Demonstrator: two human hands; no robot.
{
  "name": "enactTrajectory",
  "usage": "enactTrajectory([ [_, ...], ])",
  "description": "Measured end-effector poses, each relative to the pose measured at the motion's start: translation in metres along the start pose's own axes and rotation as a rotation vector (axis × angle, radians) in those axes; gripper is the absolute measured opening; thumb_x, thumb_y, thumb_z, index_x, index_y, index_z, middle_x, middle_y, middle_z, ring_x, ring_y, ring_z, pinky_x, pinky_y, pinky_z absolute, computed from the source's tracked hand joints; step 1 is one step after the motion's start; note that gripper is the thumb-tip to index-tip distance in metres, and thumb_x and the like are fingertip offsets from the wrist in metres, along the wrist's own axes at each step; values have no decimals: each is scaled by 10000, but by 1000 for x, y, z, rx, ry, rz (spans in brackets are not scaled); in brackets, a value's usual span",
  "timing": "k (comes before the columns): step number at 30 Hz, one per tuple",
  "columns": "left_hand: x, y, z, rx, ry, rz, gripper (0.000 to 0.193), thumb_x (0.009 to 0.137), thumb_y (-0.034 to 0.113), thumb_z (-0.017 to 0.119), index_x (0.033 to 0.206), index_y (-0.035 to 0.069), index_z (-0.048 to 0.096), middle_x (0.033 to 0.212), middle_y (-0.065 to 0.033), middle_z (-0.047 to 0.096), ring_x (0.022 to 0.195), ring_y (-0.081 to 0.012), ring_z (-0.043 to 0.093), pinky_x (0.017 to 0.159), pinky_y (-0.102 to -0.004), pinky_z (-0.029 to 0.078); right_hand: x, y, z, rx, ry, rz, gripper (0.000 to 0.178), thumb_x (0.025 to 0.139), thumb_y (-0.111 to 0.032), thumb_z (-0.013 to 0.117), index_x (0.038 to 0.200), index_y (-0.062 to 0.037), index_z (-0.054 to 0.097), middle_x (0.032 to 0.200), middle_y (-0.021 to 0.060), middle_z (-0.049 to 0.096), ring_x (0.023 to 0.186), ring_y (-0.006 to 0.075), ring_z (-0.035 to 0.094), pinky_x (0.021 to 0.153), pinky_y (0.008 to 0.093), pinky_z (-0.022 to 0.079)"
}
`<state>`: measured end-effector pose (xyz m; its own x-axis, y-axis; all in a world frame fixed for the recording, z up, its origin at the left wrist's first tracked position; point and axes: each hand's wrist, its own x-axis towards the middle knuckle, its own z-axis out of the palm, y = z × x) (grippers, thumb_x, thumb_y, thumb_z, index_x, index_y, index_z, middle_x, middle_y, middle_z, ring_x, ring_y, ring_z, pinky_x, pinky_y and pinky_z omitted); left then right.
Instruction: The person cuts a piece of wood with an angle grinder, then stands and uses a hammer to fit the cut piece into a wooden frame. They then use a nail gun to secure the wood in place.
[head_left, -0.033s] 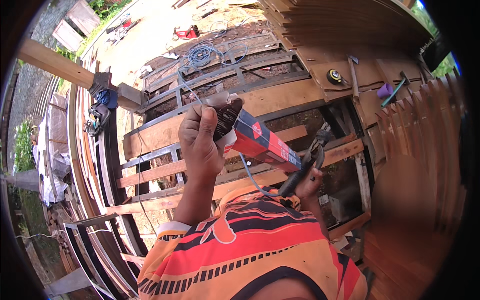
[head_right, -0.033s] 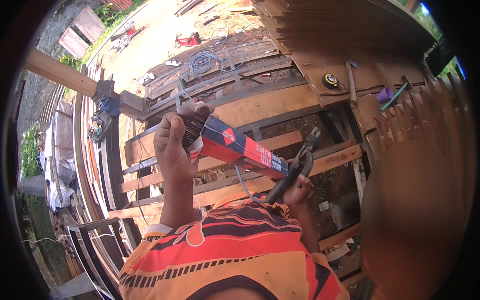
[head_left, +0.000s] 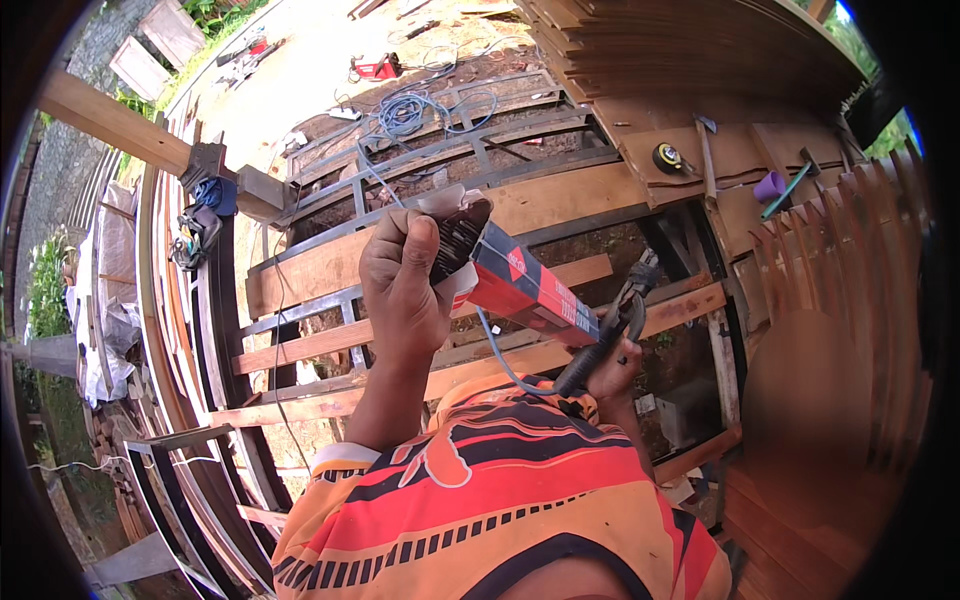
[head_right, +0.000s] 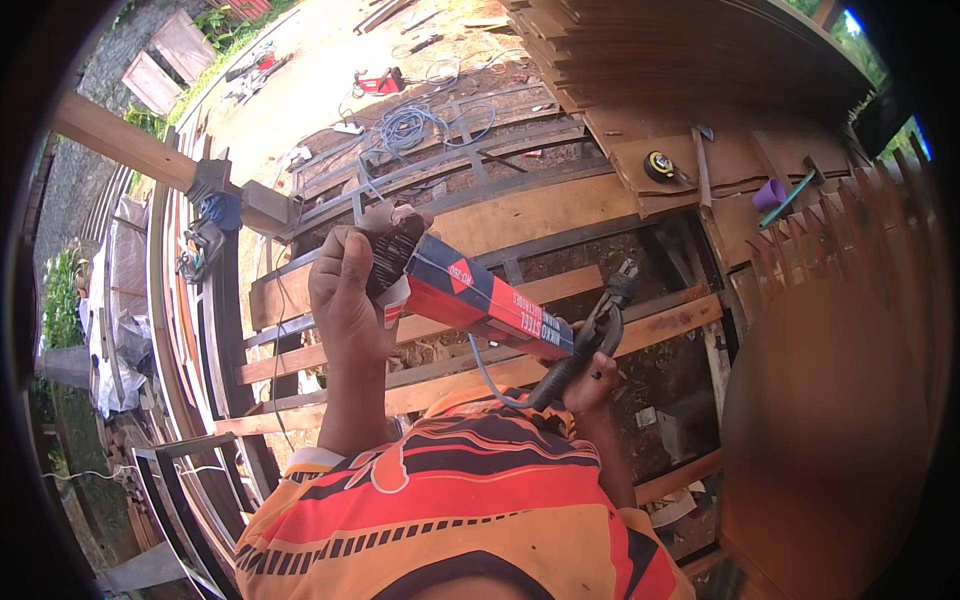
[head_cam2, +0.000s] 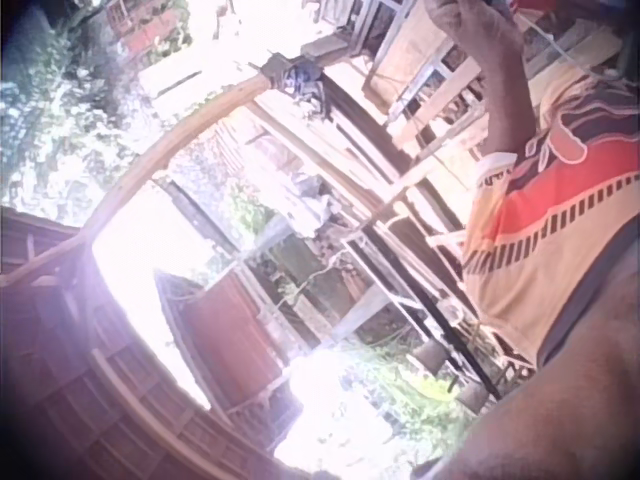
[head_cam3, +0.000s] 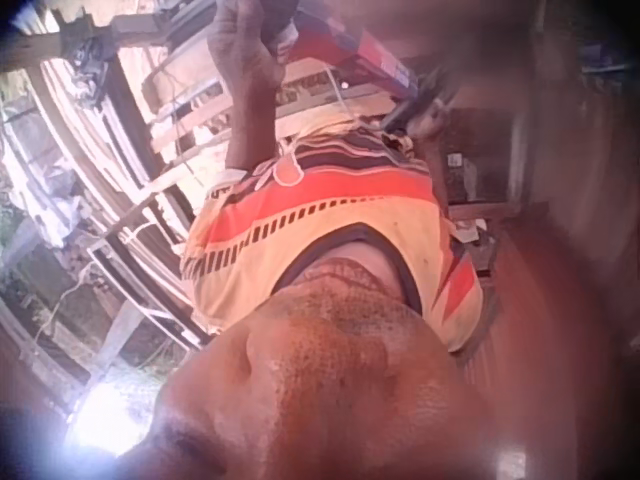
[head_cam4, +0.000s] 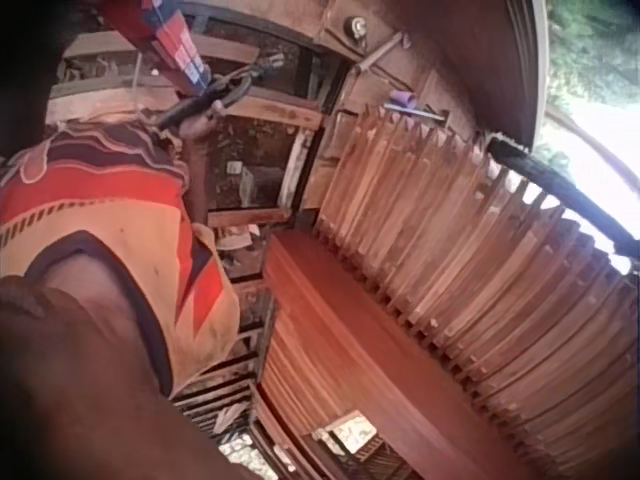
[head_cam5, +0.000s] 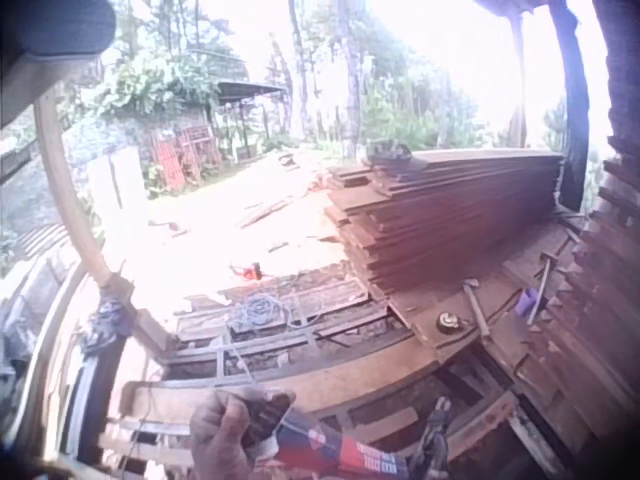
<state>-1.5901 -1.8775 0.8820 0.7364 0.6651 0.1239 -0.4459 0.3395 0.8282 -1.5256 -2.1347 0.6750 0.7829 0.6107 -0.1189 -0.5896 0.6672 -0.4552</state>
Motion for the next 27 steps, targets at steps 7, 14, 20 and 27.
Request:
enactTrajectory([
  [7, -25, -12, 53, 66, -26, 1, 193, 1023, 190, 581, 1041, -3, 584, 1142, -194, 694, 969, -195, 705, 781, -292, 585, -18, -32, -25, 28, -49, 69, 683, 788, -424, 660, 1335, -63, 468, 1287, 160, 578, 1123, 317, 631, 946, 507, 547],
  [14, -48, -30, 114, 271, -110, 38, 209, 1018, 207, 608, 930, 28, 546, 1249, -233, 659, 986, -94, 624, 837, -238, 504, -36, -66, -65, 61, 29, 35, 675, 787, -444, 636, 1321, -51, 505, 1225, 152, 621, 1090, 332, 647, 875, 530, 567],
  [20, -49, -34, 144, 359, -263, -25, 257, 1025, 248, 581, 1033, -8, 564, 1211, -204, 665, 1034, -215, 686, 817, -324, 566, -41, -91, -83, 144, 16, 21, 676, 770, -394, 646, 1320, -30, 492, 1203, 172, 630, 1062, 333, 656, 869, 512, 572],
  [27, -54, -39, 173, 475, -289, -12, 259, 1019, 311, 607, 966, 59, 578, 987, -26, 686, 677, -2, 413, 598, -170, 328, -45, -103, -104, 134, 24, -11, 673, 772, -404, 644, 1308, -26, 494, 1205, 172, 629, 1058, 331, 653, 878, 510, 565],
])
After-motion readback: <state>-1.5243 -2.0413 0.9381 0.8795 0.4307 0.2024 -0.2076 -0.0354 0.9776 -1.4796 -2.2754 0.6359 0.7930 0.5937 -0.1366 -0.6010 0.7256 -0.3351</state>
